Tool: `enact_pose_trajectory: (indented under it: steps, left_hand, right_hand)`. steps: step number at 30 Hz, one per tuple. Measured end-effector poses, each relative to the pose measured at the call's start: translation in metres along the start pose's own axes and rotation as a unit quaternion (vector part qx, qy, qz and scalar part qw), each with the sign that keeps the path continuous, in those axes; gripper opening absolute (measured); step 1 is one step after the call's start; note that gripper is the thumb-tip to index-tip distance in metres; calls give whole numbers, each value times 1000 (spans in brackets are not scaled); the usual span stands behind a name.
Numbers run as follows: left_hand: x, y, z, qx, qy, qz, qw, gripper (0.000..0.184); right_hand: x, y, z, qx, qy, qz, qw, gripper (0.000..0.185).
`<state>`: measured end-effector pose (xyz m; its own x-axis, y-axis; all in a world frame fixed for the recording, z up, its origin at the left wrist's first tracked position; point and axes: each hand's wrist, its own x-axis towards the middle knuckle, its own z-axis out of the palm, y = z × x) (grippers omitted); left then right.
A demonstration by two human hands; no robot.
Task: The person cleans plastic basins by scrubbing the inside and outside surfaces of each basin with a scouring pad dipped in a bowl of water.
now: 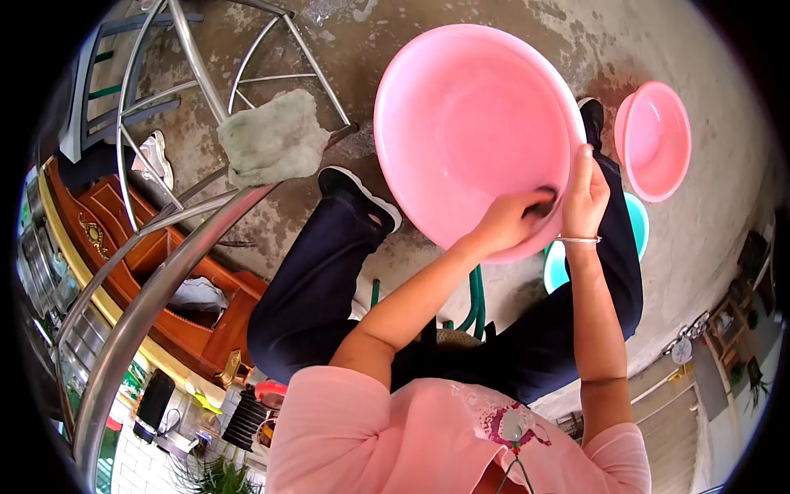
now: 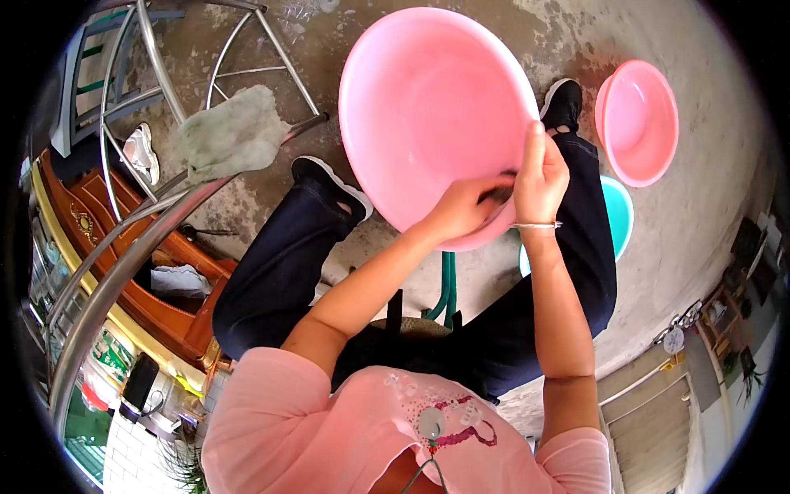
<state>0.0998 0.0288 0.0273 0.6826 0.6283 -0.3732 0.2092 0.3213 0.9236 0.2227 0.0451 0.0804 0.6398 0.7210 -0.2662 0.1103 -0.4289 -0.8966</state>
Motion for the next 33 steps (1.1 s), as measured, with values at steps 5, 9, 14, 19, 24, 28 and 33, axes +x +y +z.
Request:
enact_pose_trajectory:
  steps: [5, 9, 14, 19, 24, 28, 33]
  left_hand:
    - [98, 19, -30, -367, 217, 69, 902, 48]
    - [117, 31, -64, -444, 290, 160, 833, 63]
    - [83, 34, -40, -165, 233, 184, 941, 42]
    - [9, 36, -22, -85, 29, 186, 978, 42]
    - [-26, -7, -25, 23, -164, 118, 979, 30]
    - [-45, -94, -45, 243, -134, 50, 959, 15]
    - [-10, -124, -132, 471, 87, -25, 878, 12]
  right_hand:
    - [-2, 0, 2, -82, -23, 5, 996, 53]
    - [-5, -15, 9, -105, -39, 48, 993, 54]
    - [0, -16, 4, 5, -38, 142, 989, 57]
    - [21, -16, -20, 231, -150, 274, 921, 62]
    - [16, -5, -14, 53, -71, 101, 991, 23]
    - [16, -25, -18, 26, -79, 67, 994, 24]
    - [7, -25, -9, -1, -100, 24, 995, 22]
